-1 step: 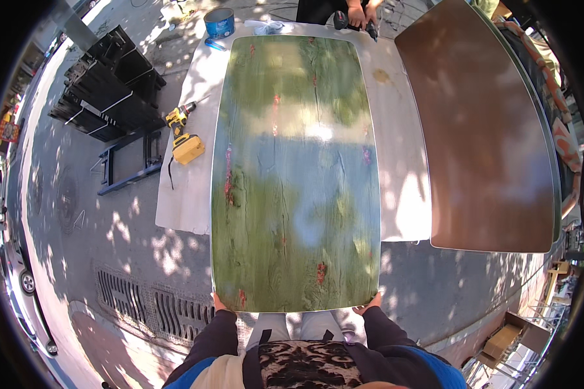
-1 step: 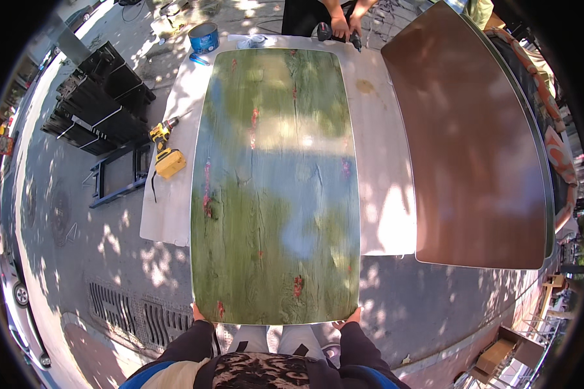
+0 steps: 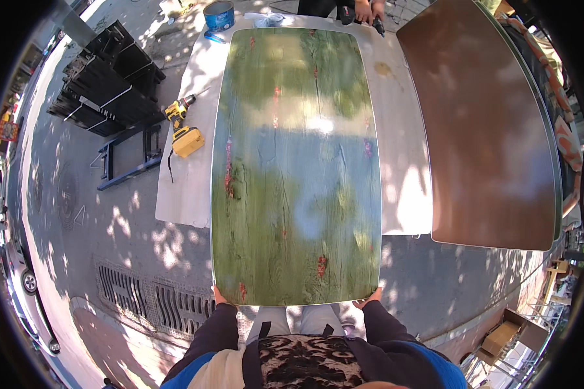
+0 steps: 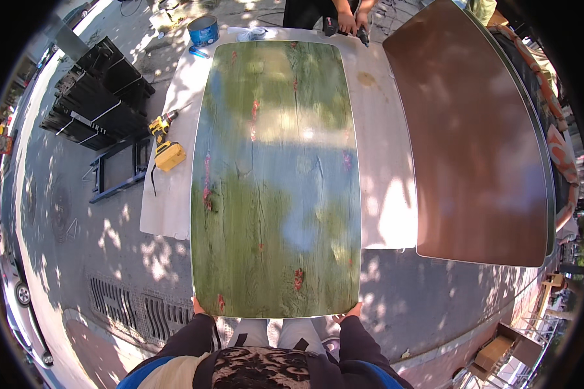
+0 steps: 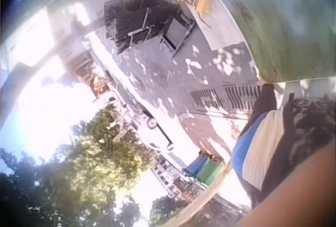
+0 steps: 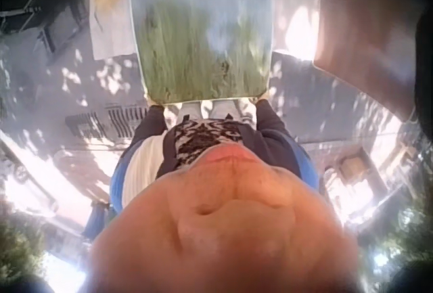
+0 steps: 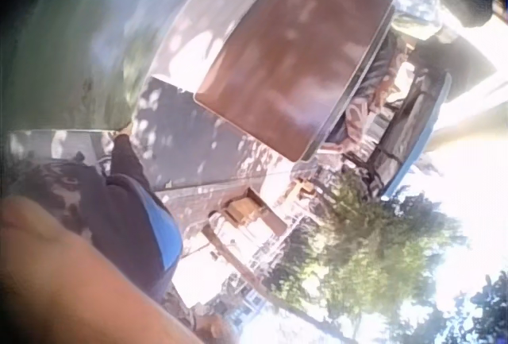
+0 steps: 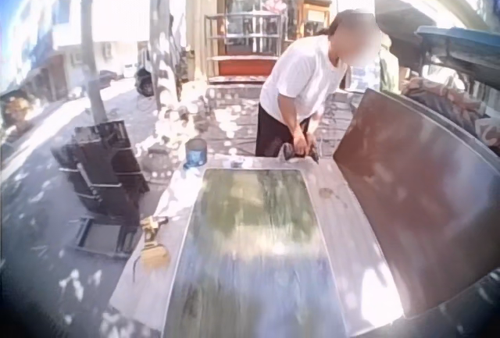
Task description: The person assembles a metal-framed table with a printed tabletop. They use a cordless drill to drive screws into the frame, attach metal legs, and position the tabletop. Another person assists by holding parts and handing tools.
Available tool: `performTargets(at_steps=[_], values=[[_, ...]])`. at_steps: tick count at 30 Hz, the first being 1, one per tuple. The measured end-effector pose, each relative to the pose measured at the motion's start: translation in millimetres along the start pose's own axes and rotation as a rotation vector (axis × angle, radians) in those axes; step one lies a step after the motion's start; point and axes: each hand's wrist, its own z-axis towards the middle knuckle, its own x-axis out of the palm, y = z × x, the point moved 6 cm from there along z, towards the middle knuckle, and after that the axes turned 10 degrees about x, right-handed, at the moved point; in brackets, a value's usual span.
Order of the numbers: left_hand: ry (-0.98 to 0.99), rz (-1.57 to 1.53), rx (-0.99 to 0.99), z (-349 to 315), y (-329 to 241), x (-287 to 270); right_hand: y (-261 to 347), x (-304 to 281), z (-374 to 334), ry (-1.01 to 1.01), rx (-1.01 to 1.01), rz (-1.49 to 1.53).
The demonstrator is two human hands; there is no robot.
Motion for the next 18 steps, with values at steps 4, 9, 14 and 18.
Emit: performTargets(at_steps=[4,9,14,18], values=[[-0.074,0.168,0.070,22,-9,-25,8,7,-14,0.119,0.020,-0.041],[-0.389,1.056,0.159,29,-76,-53,-17,21,-24,0.156,0.085,-0.058],[-0.405,1.579,0.347,27,-102,-66,-37,24,-18,0.080,0.136,-0.073],[-0.224,1.612,0.400,37,-65,-9,16,32,-54,-0.745,-0.565,-0.625]])
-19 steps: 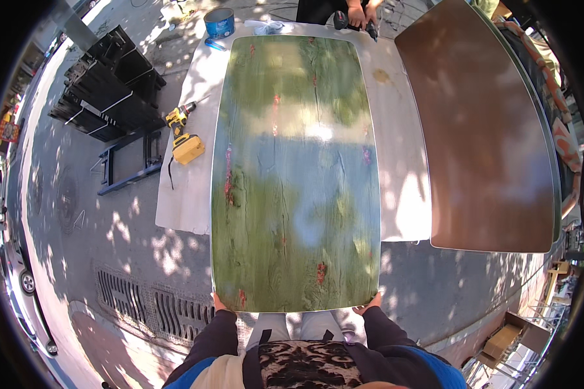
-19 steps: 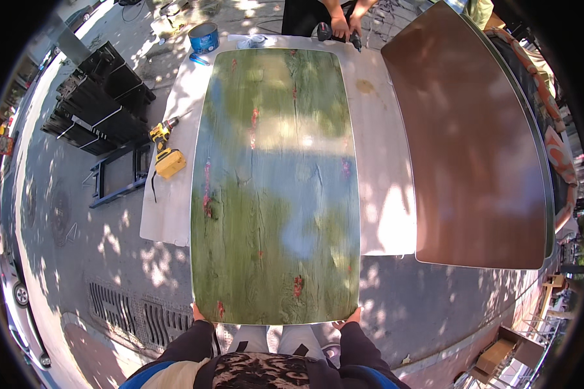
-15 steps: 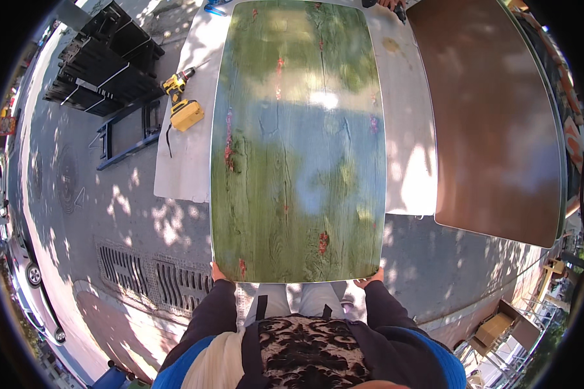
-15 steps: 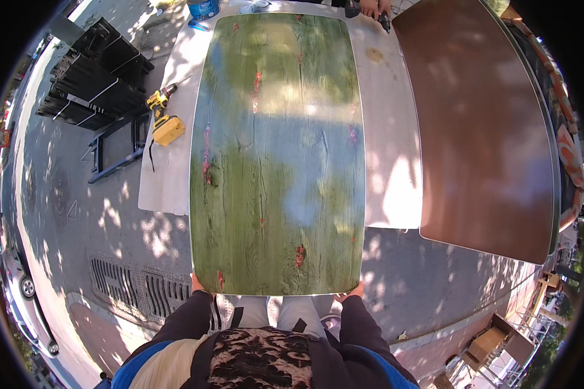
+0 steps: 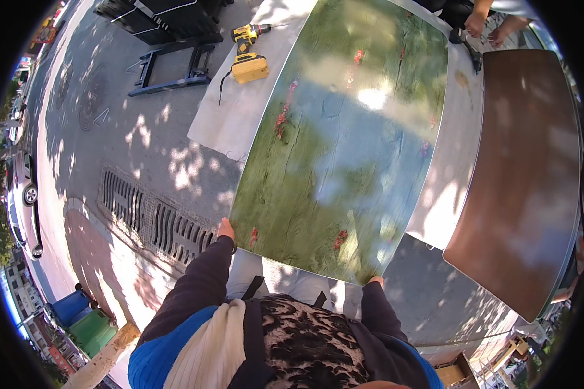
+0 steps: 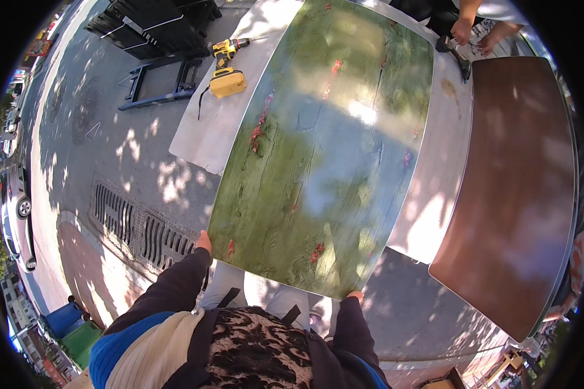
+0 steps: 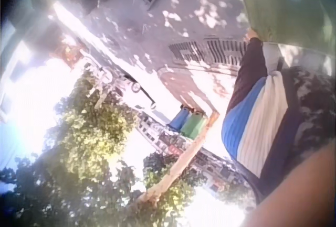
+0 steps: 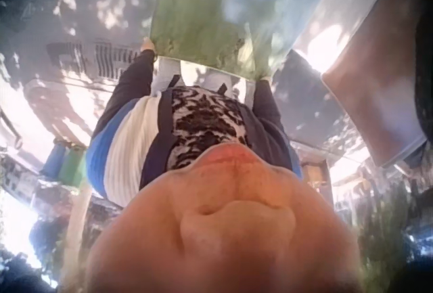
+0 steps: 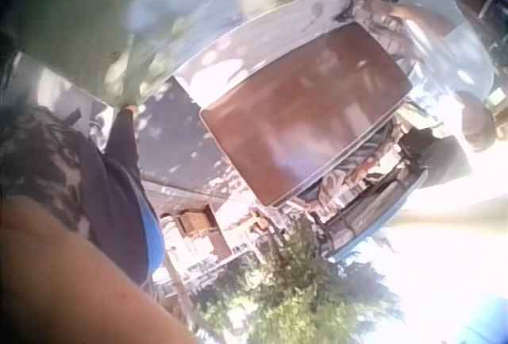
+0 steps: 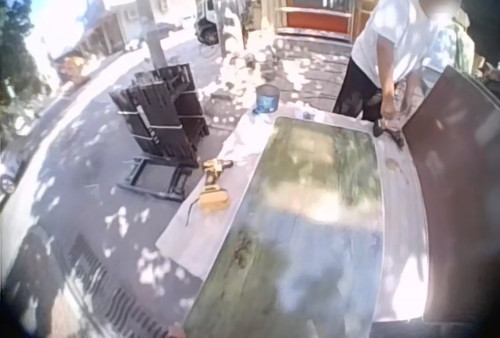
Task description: The person assembles a metal-framed table with a printed tabletop. They use a cordless drill to drive screws into the frame, attach metal legs, and position the tabletop. Another person assists by holding parts and handing tools.
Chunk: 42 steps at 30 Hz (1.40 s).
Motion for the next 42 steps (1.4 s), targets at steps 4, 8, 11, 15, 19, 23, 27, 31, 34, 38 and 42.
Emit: performTargets(at_steps=[4,8,11,15,19,23,27,31,34,38,42], values=[[-0.118,-0.118,0.143,-3,60,-14,15,57,-131,-0.262,-0.475,-0.272],[0.450,-0.289,0.357,-1,-25,-10,29,136,-272,-0.074,-0.704,-0.390],[0.740,-0.512,0.055,37,-53,-99,-12,197,-412,0.103,-0.772,-0.589],[0.515,-0.760,0.071,110,-39,-228,-21,229,-472,-0.009,-0.674,-0.736],[0.170,-0.422,0.202,166,-35,-339,-24,237,-461,-0.056,-0.704,-0.801],[0.204,-0.429,0.499,196,-46,-361,-14,276,-422,-0.172,-0.784,-0.922],[0.237,-0.370,0.609,240,-71,-400,8,263,-470,-0.171,-0.639,-0.977],[0.140,-0.212,0.671,372,-71,-474,-14,333,-540,0.009,-0.505,-1.145],[0.254,-0.193,0.514,459,-57,-542,-54,421,-632,0.319,-0.350,-1.343],[0.279,-0.801,0.232,553,9,-561,22,630,-762,0.376,-0.897,-1.524],[0.160,-1.201,-0.148,617,71,-556,118,787,-1113,0.634,-1.596,-1.091]])
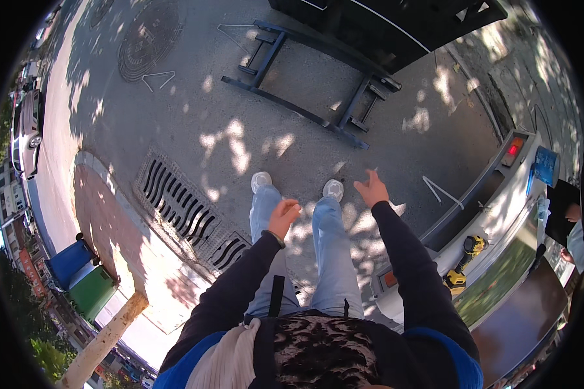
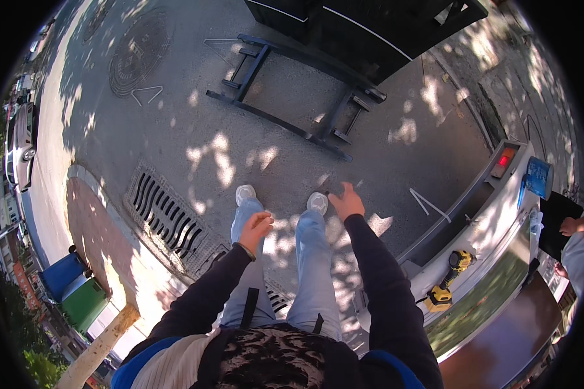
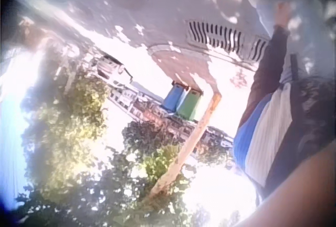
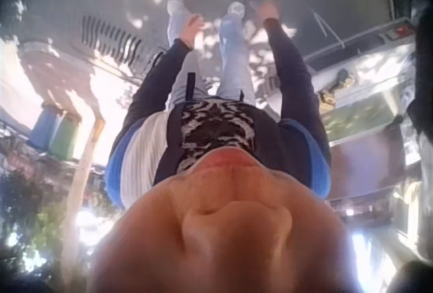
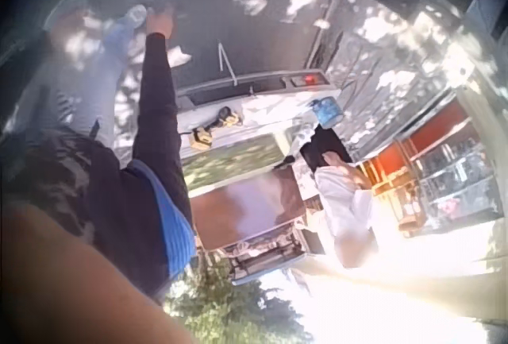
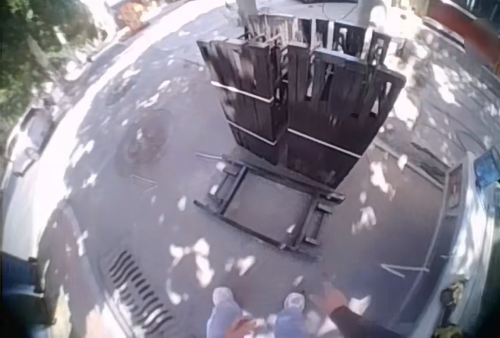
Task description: The person assembles a metal-framed table with a printed tabletop. They use a cordless drill to drive screws into the frame, attach metal legs, and position the tabletop. Another person assists by holding parts and handing tools.
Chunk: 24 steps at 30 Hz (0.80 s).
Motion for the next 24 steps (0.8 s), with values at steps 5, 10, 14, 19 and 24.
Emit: performTargets(at_steps=[5,10,14,19,24], values=[[-0.130,-0.135,-0.234,93,98,-40,146,74,198,-0.109,-0.120,-0.299],[-0.035,-0.057,-0.374,155,122,-77,158,234,331,-0.191,-0.214,-0.503],[0.249,0.056,-0.179,171,76,-79,153,273,418,-0.412,-0.222,-0.586],[0.211,0.100,-0.216,168,67,-104,177,265,416,-0.262,-0.323,-0.544],[0.233,-0.042,-0.157,166,63,-143,254,154,293,0.009,-0.310,-0.297]])
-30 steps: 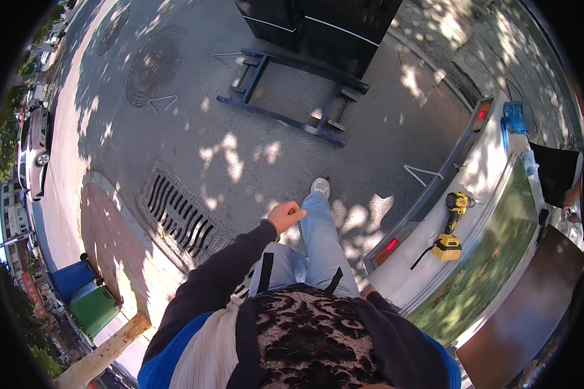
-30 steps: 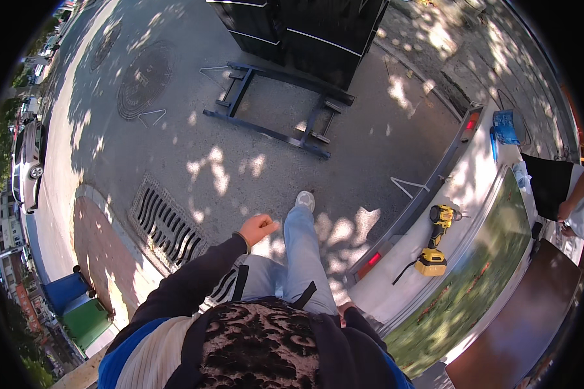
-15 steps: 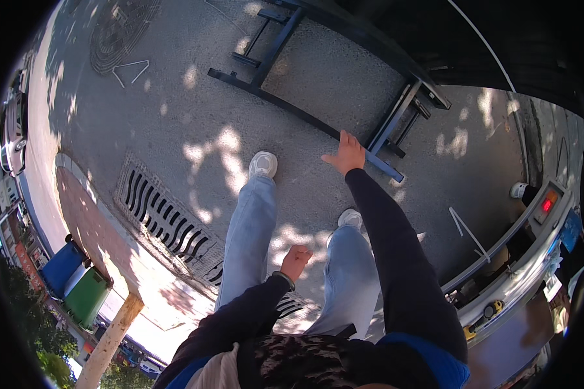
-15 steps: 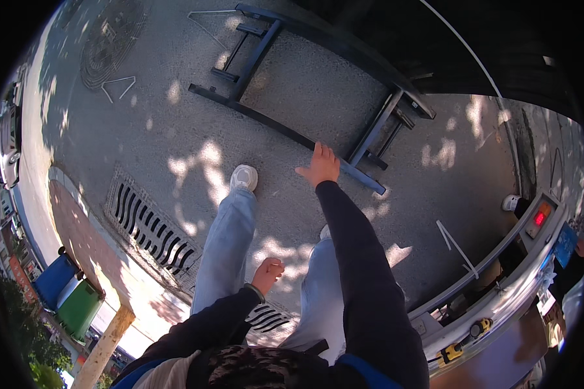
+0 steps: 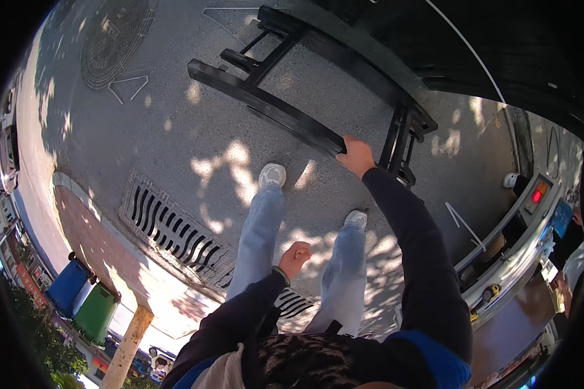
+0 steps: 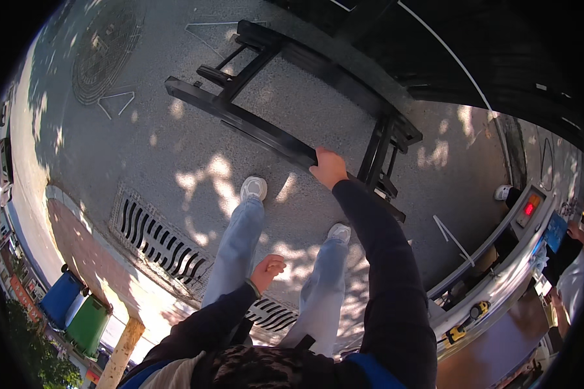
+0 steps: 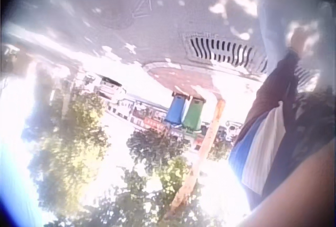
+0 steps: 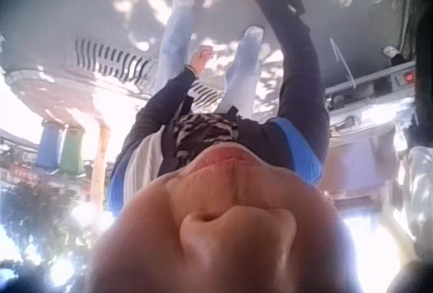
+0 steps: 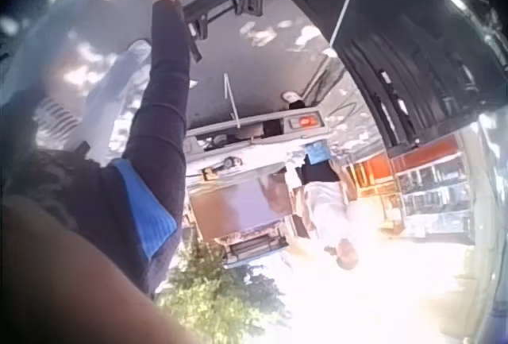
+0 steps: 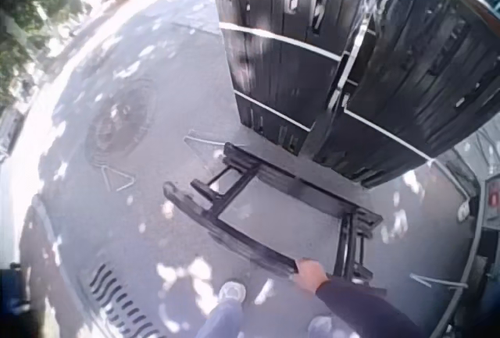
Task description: The person assembles a metal-framed table with a printed tabletop. They use a cordless drill to drive screws into the frame, attach metal legs, and position the tabletop. Another person assists by holding parts and handing tools.
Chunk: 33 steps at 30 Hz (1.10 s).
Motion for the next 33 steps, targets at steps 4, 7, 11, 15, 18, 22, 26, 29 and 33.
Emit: performTargets(at_steps=[4,7,11,15,18,22,26,29,33], values=[[-0.142,-0.055,0.021,3,-153,-17,22,-152,-99,0.120,0.036,0.448],[0.129,-0.327,0.049,-33,-238,46,38,-216,-247,0.206,0.100,0.576],[0.771,-0.477,-0.114,-164,-315,228,53,-294,-479,0.192,0.155,0.665],[1.258,-0.221,-0.328,-286,-298,365,12,-349,-699,-0.036,0.254,0.803],[1.628,-0.065,-0.454,-354,-268,471,-8,-388,-847,-0.326,0.435,0.687],[1.721,-0.035,-0.587,-437,-219,594,-6,-389,-988,-0.716,0.816,0.162],[1.860,0.038,-0.568,-492,-152,692,-41,-360,-1061,-0.955,1.135,-0.032],[1.948,0.127,-0.558,-526,-107,783,-104,-355,-1111,-1.064,1.235,-0.004],[1.996,0.270,-0.572,-530,-53,903,-222,-360,-1159,-1.191,1.243,0.223]])
